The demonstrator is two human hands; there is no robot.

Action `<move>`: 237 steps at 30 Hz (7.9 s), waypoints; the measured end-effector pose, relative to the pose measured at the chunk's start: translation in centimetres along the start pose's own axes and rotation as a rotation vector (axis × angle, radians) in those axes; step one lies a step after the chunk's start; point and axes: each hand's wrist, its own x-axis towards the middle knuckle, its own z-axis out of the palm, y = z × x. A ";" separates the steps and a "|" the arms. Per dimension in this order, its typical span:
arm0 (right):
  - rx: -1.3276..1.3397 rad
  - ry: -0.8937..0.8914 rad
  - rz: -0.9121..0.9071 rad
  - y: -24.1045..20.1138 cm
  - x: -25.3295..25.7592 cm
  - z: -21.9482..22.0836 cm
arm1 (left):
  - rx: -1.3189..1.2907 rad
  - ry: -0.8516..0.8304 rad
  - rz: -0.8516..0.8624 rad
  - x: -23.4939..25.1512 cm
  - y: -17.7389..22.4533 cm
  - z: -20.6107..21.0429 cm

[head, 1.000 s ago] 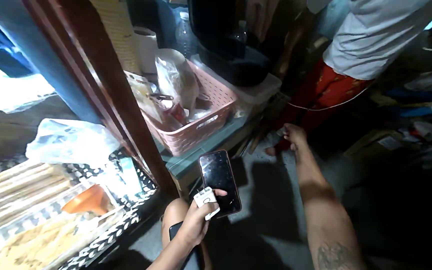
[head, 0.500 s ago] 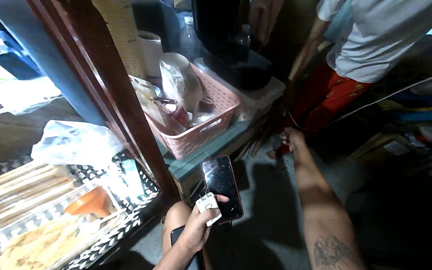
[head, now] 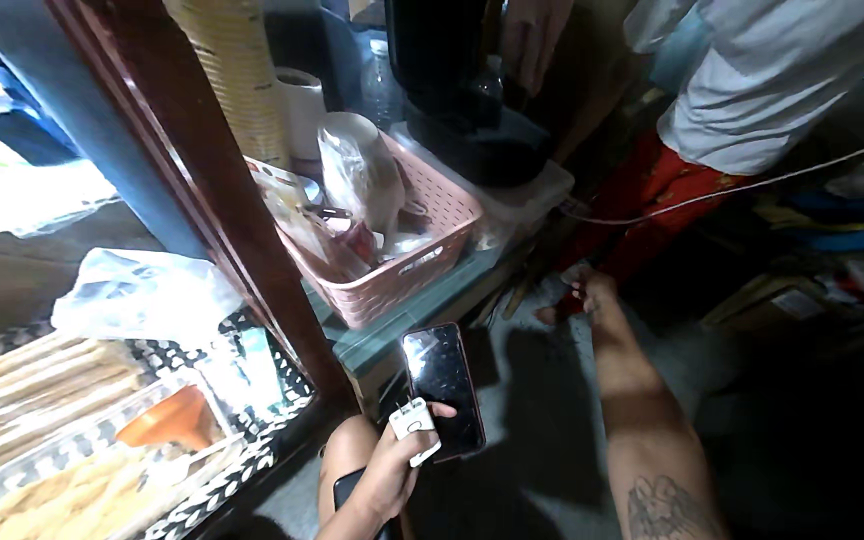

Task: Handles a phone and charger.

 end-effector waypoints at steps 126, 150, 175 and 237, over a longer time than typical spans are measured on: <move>0.321 -1.302 -0.938 2.6 -25.3 -4.8 | -0.669 0.006 -0.254 0.0 3.9 3.2; -0.031 -1.167 -0.972 4.2 -31.6 -4.5 | -0.128 -0.364 -0.250 0.3 3.8 -2.7; -1.041 -1.261 -0.944 14.0 -43.4 3.8 | -0.149 -0.304 -0.241 -3.4 -3.0 -6.3; -0.110 -0.516 -0.346 15.1 -36.2 -0.2 | -0.463 -0.131 -0.324 -2.5 -5.8 -5.7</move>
